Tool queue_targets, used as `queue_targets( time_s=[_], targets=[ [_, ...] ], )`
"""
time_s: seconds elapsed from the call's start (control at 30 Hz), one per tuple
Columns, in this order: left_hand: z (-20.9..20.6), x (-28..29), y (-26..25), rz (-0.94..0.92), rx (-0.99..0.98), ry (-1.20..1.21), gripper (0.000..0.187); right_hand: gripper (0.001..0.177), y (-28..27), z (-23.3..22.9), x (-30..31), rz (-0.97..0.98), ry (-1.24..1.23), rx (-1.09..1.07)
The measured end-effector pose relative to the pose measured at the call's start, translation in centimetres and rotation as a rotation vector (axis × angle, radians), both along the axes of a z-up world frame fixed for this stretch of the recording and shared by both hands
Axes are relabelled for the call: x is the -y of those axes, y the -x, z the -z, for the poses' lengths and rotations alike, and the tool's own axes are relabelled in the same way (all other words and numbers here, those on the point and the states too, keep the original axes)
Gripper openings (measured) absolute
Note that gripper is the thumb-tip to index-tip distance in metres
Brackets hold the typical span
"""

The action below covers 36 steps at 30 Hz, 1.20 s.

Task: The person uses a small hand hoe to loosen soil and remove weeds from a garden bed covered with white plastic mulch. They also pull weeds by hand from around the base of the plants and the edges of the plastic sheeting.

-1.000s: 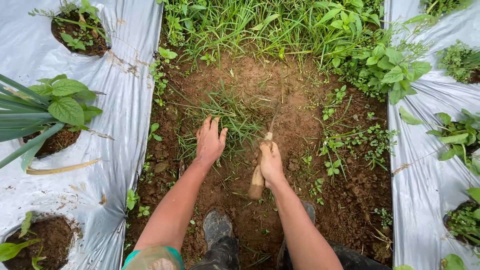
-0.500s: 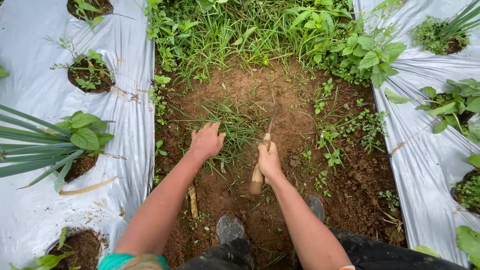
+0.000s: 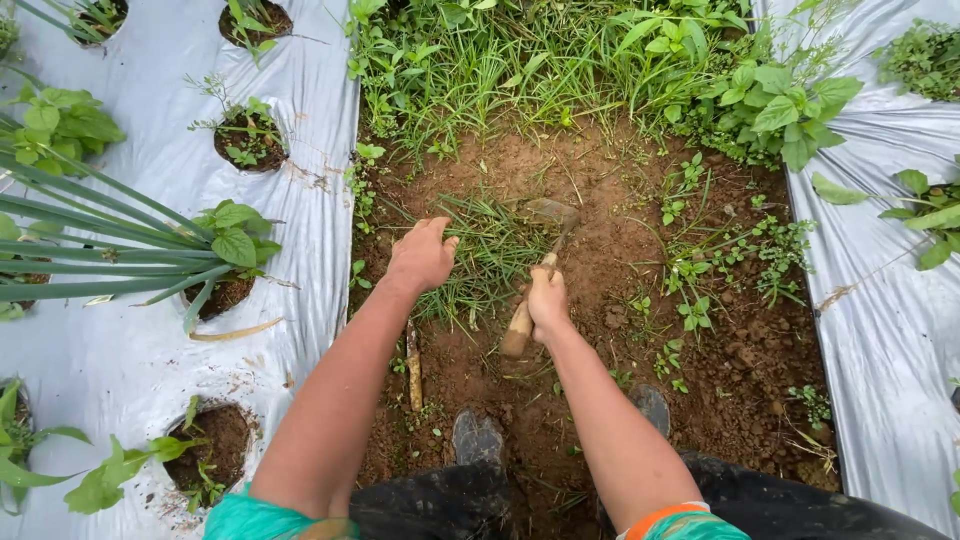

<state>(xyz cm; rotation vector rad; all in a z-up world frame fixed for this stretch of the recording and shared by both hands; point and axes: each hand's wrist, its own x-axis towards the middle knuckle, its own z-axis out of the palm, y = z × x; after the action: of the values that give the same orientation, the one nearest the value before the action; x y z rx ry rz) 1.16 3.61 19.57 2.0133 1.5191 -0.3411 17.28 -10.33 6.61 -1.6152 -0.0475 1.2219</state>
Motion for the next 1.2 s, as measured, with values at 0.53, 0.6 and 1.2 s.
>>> queue_targets(
  time_s=[0.53, 0.6, 1.2],
  targets=[
    [5.4, 11.1, -0.7, -0.673, 0.468, 0.139, 0.053, 0.072, -3.8, 8.9, 0.7, 0.098, 0.042, 0.167],
    [9.5, 11.1, -1.0, -0.692, 0.421, 0.129, 0.055, 0.058, -0.6, 4.4, 2.7, -0.204, 0.087, 0.124],
    [14.8, 11.3, -1.0, -0.776, 0.473, -0.018, 0.051, 0.059, 4.3, 3.6, 6.9, -0.328, 0.141, 0.178]
  ],
)
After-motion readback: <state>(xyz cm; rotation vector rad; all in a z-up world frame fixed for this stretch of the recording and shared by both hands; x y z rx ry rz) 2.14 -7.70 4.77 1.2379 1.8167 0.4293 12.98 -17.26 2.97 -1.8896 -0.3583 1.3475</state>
